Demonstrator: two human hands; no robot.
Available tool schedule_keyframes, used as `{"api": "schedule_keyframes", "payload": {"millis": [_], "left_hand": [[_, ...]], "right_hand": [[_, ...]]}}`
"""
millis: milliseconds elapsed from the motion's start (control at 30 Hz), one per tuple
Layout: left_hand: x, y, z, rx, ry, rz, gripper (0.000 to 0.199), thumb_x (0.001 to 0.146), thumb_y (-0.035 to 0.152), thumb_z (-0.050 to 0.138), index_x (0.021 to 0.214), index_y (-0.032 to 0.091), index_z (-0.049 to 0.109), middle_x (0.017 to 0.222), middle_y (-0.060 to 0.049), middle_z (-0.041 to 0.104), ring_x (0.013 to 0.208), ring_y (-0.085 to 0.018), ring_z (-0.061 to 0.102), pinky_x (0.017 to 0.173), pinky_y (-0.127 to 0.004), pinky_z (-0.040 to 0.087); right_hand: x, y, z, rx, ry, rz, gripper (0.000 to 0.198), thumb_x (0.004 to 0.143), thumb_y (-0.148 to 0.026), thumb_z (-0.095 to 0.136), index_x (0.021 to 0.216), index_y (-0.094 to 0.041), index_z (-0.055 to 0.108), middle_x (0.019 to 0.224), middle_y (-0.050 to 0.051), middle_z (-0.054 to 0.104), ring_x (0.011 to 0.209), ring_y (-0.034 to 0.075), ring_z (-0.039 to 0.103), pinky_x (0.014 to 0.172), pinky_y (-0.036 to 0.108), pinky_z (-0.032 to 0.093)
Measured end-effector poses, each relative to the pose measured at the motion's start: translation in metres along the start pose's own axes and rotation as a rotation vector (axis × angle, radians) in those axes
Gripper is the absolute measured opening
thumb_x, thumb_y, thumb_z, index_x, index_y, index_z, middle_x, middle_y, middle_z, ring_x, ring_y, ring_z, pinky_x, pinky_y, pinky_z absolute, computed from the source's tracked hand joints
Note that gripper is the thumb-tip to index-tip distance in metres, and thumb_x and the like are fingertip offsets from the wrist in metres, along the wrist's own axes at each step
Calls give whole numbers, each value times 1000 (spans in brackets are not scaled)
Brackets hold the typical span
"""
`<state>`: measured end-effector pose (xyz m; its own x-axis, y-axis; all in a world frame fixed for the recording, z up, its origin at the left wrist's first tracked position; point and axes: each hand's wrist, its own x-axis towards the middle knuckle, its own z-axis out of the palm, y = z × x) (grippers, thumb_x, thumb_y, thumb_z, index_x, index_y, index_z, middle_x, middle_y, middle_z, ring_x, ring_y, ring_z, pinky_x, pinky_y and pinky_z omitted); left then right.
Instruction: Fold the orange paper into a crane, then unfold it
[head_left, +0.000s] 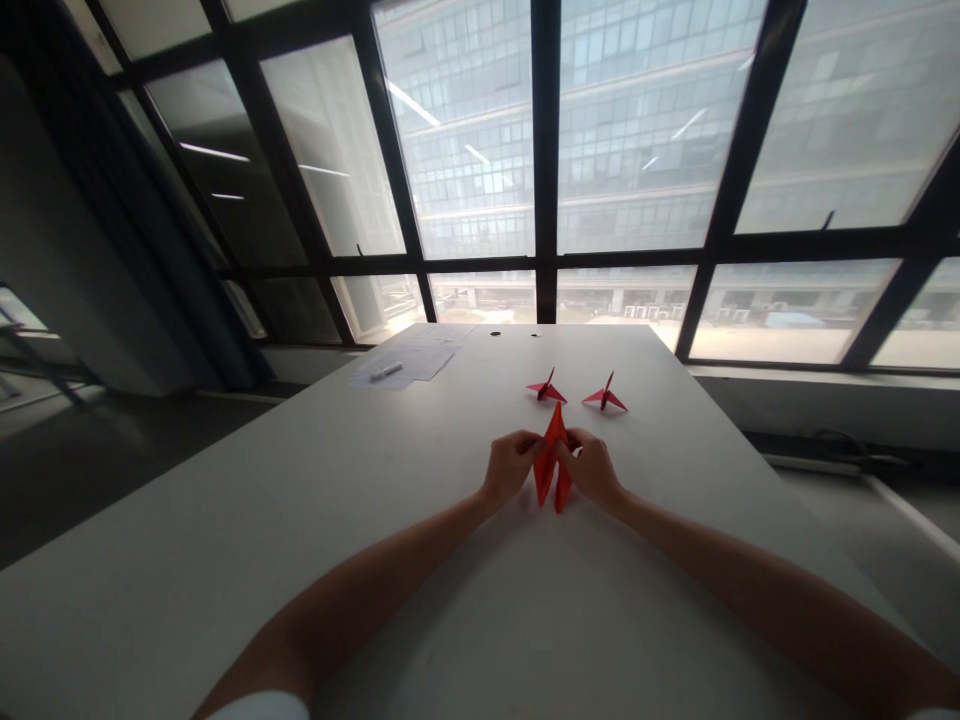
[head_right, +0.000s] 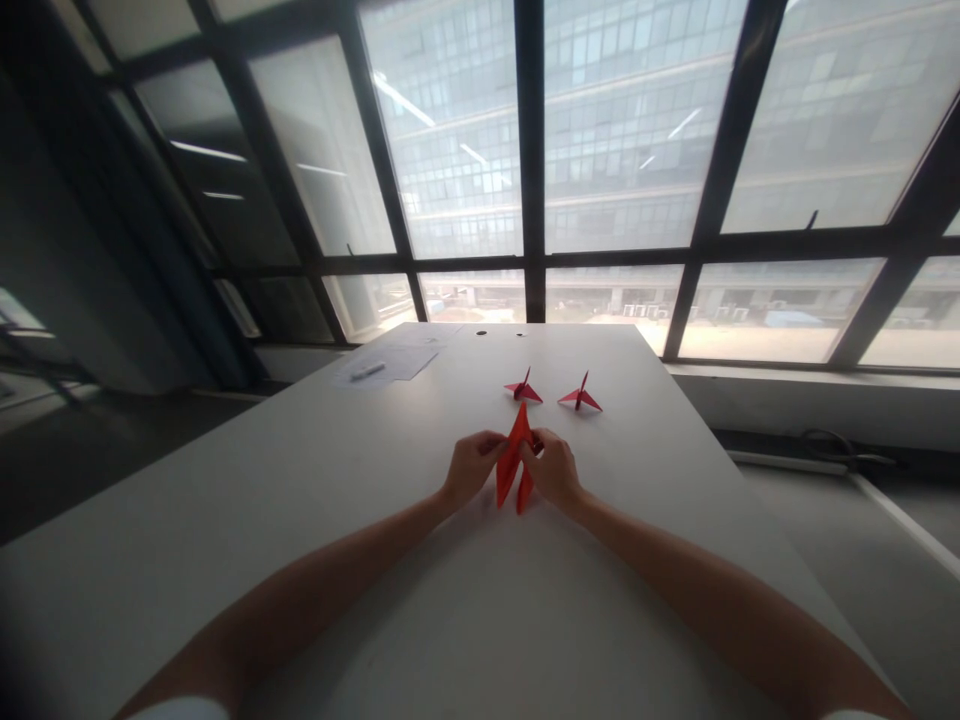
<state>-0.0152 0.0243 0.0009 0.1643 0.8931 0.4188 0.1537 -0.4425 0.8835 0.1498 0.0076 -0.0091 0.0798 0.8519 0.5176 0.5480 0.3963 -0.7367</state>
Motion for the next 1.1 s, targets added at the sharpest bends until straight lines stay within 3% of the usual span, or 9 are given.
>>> {"api": "schedule_keyframes", "payload": {"millis": [233,433,533,700,867,1000,1100], "left_hand": [[-3,2,-1,181,4,31,19,84,32,65,82,16,74,76,-6,74,68,-17,67,63,-26,50],[-1,0,-3,227,36,20,21,82,35,64,75,15,68,67,-3,69,60,-14,61,55,-22,43],[-3,0,-3,184,28,-3,23,83,38,63,73,16,61,61,0,65,53,-11,55,48,-19,36],[-3,2,-1,150,-23,-41,27,85,43,60,75,18,57,56,2,61,49,-10,50,48,-20,33],[2,-2,-2,208,25,21,23,86,39,60,75,19,61,75,-3,67,72,-17,63,65,-27,47],[4,-6,-4,256,64,85,20,87,32,57,72,19,58,78,-2,62,71,-15,58,63,-25,46],[4,-4,-5,277,95,156,16,88,28,55,74,19,56,82,-2,59,74,-15,55,64,-25,45]], "right_hand": [[-2,1,-5,-188,-72,17,32,93,-32,46,75,-21,70,74,5,71,65,18,60,62,28,38],[-4,-9,-9,-321,6,-148,20,90,-30,53,105,-22,64,98,6,67,84,20,61,68,28,41],[-4,-11,-9,-318,24,-175,12,88,-30,57,94,-22,63,93,5,64,85,20,59,69,28,42],[0,-2,-8,-120,-13,-75,17,88,-25,52,76,-21,63,77,2,63,66,15,55,64,28,41],[6,1,-6,160,33,-29,20,84,-31,56,71,-19,66,74,4,64,66,17,56,61,28,41],[9,1,-4,406,-40,153,25,79,-40,60,73,-17,68,72,5,68,67,19,58,62,29,43],[12,6,-2,416,-34,242,28,79,-43,57,73,-17,67,69,4,66,65,19,56,59,29,42]]}}
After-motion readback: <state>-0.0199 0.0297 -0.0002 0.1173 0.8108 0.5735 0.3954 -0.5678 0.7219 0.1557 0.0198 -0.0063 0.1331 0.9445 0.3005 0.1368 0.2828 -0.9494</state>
